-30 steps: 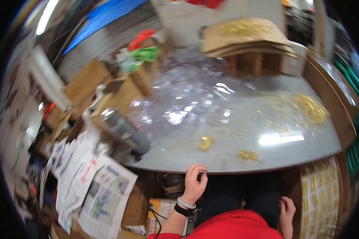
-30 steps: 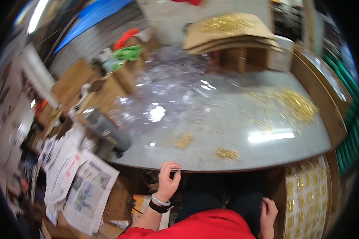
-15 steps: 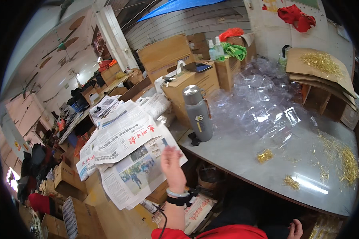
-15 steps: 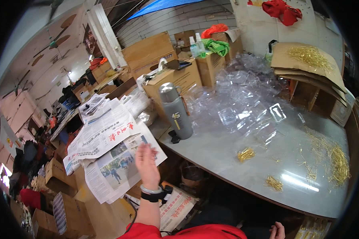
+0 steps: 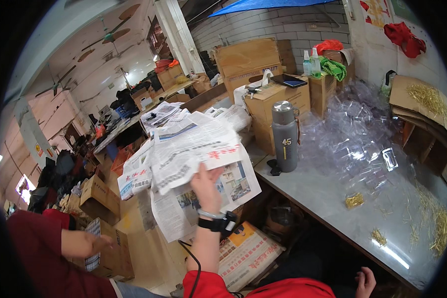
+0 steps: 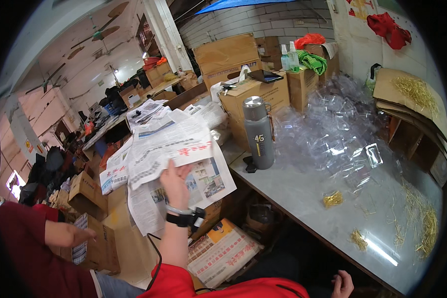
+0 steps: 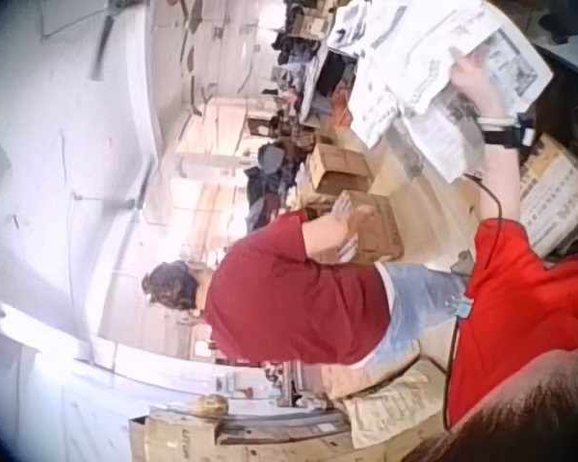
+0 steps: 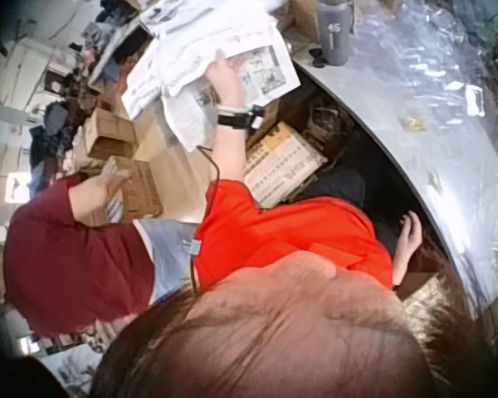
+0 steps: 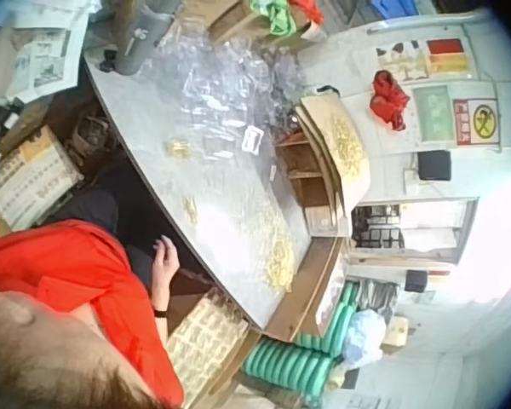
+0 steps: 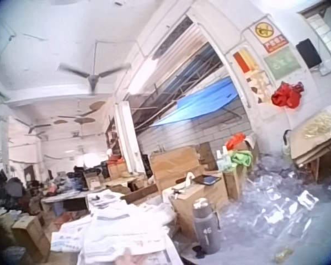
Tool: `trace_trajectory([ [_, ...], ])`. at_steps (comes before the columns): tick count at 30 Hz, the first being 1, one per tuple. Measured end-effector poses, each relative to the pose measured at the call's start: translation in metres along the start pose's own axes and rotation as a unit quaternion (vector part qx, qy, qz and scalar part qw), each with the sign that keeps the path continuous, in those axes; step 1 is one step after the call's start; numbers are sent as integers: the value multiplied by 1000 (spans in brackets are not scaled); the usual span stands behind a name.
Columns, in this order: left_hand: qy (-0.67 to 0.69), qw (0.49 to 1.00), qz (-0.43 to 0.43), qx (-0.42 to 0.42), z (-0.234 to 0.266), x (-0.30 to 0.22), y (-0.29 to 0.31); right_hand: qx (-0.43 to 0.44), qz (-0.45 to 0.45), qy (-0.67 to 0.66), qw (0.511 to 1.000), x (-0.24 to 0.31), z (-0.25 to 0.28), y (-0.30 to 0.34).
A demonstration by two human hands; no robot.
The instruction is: Sorting small gold metal pins and packing them into a partitioned box using newspaper as a divider.
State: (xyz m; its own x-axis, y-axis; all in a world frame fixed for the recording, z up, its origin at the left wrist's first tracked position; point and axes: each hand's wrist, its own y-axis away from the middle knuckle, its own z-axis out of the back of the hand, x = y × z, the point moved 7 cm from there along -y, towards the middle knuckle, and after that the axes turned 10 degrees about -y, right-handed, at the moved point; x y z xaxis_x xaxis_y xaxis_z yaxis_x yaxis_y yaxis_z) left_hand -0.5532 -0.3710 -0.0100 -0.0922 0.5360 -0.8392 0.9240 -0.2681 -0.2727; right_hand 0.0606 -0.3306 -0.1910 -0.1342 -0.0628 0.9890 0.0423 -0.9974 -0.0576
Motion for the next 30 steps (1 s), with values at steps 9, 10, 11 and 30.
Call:
trace_trajectory([
  [9,-437,816,-373,67,-52,23,132,284,346,62,892,223,-163,-26],
  [10,-448,814,-361,81,-53,32,139,316,382,79,865,248,-184,-18],
  [11,-445,823,-342,93,-54,34,145,306,451,108,831,275,-204,-7],
  [30,-400,719,-97,559,-48,45,222,290,620,223,694,260,-325,13],
])
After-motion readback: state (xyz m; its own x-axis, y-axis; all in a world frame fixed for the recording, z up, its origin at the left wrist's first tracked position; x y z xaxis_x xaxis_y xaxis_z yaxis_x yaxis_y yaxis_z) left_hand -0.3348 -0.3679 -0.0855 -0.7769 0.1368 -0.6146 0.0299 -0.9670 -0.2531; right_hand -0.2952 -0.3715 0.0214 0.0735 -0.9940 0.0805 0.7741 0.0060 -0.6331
